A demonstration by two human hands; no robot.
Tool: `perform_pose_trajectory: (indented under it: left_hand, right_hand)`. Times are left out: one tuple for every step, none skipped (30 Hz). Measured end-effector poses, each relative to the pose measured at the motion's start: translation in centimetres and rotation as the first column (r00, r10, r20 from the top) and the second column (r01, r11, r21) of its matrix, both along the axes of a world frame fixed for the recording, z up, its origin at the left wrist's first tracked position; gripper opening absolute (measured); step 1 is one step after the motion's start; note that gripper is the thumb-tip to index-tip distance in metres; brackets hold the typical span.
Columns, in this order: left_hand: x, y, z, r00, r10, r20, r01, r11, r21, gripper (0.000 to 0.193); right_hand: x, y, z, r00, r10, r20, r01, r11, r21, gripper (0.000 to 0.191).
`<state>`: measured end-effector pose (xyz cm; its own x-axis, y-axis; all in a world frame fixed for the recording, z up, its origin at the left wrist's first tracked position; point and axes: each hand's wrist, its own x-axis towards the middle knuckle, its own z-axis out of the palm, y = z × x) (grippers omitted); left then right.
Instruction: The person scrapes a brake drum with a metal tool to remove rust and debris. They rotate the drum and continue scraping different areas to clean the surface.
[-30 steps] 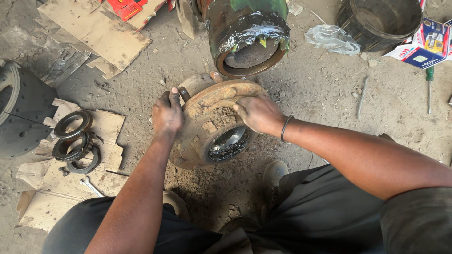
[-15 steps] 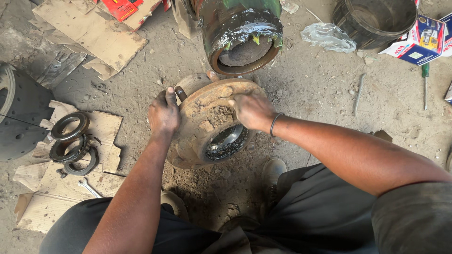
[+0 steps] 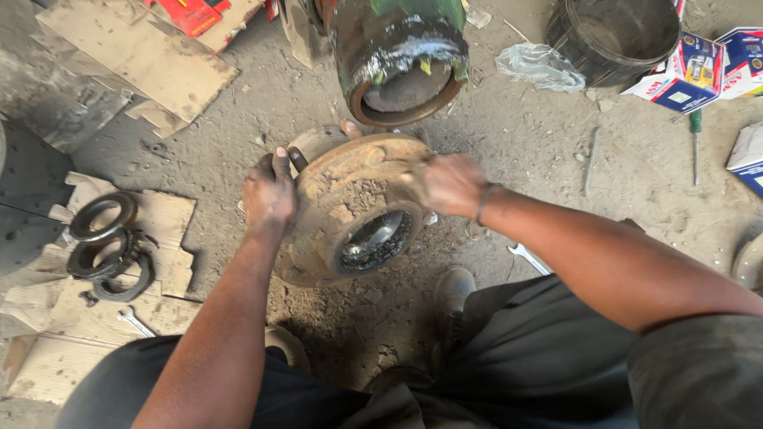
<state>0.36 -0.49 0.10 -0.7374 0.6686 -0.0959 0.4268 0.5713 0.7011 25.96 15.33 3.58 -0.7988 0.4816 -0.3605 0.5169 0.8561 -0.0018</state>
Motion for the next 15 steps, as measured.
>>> perform_pose_trajectory:
  left_hand:
    - [0.1, 0.0, 0.0, 0.999, 0.020, 0.051, -0.018, 0.999, -0.031, 0.060]
    - [0.1, 0.1, -0.1, 0.995, 0.040, 0.096, -0.034, 0.998, -0.061, 0.061]
    - [0.0, 0.1, -0.1, 0.989, 0.060, 0.138, -0.047, 0.995, -0.089, 0.062]
    - [0.0, 0.2, -0.1, 0.993, 0.046, 0.109, -0.036, 0.995, -0.091, 0.061]
    - [0.0, 0.2, -0.1, 0.996, 0.035, 0.080, -0.027, 0.995, -0.092, 0.061]
    - [-0.1, 0.3, -0.1, 0.998, 0.026, 0.054, -0.021, 0.995, -0.094, 0.061]
    - [-0.1, 0.3, -0.1, 0.997, 0.030, 0.065, -0.023, 0.995, -0.095, 0.061]
    - [-0.2, 0.3, -0.2, 0.997, 0.033, 0.076, -0.025, 0.995, -0.096, 0.061]
    - [-0.2, 0.3, -0.3, 0.995, 0.035, 0.088, -0.027, 0.995, -0.098, 0.061]
    - [-0.2, 0.3, -0.4, 0.997, 0.031, 0.076, -0.024, 0.995, -0.095, 0.061]
    - [-0.3, 0.3, -0.5, 0.998, 0.026, 0.063, -0.020, 0.996, -0.092, 0.061]
    - [-0.3, 0.2, -0.6, 0.998, 0.021, 0.052, -0.016, 0.996, -0.091, 0.060]
    - [-0.2, 0.2, -0.8, 0.999, 0.017, 0.041, -0.015, 0.998, -0.065, 0.061]
    - [-0.2, 0.1, -0.9, 1.000, 0.014, 0.027, -0.013, 0.999, -0.036, 0.061]
    - [-0.3, 0.1, -0.9, 1.000, 0.012, 0.012, -0.012, 1.000, -0.005, 0.061]
  right_hand:
    - [-0.5, -0.2, -0.7, 0.999, 0.017, -0.041, -0.018, 1.000, -0.011, 0.044]
    - [-1.2, -0.6, -1.5, 0.996, 0.033, -0.087, -0.035, 0.999, -0.018, 0.043]
    - [-1.6, -0.7, -2.2, 0.989, 0.047, -0.137, -0.050, 0.998, -0.023, 0.042]
    - [-2.0, -0.8, -2.8, 0.967, 0.072, -0.246, -0.076, 0.997, -0.006, 0.041]
    - [-2.3, -0.9, -3.4, 0.931, 0.101, -0.351, -0.102, 0.995, 0.015, 0.039]
    - [-2.6, -0.9, -3.9, 0.884, 0.132, -0.449, -0.128, 0.991, 0.039, 0.037]
    - [-2.7, -0.9, -4.2, 0.914, 0.107, -0.391, -0.110, 0.994, 0.015, 0.035]
    - [-2.8, -0.9, -4.4, 0.940, 0.083, -0.331, -0.090, 0.996, -0.007, 0.034]
    - [-2.8, -0.8, -4.5, 0.962, 0.058, -0.268, -0.068, 0.997, -0.030, 0.032]
    - [-2.7, -0.7, -4.5, 0.973, 0.031, -0.227, -0.043, 0.998, -0.048, 0.034]
    - [-2.6, -0.6, -4.4, 0.983, 0.003, -0.184, -0.016, 0.998, -0.065, 0.035]
    - [-2.5, -0.6, -4.4, 0.990, -0.024, -0.141, 0.012, 0.996, -0.084, 0.037]
    - [-2.4, -0.5, -4.3, 0.989, -0.001, -0.150, -0.006, 0.999, -0.048, 0.033]
    - [-2.3, -0.5, -4.2, 0.987, 0.022, -0.162, -0.024, 1.000, -0.010, 0.029]
    - [-2.3, -0.5, -4.1, 0.984, 0.047, -0.174, -0.042, 0.999, 0.031, 0.027]
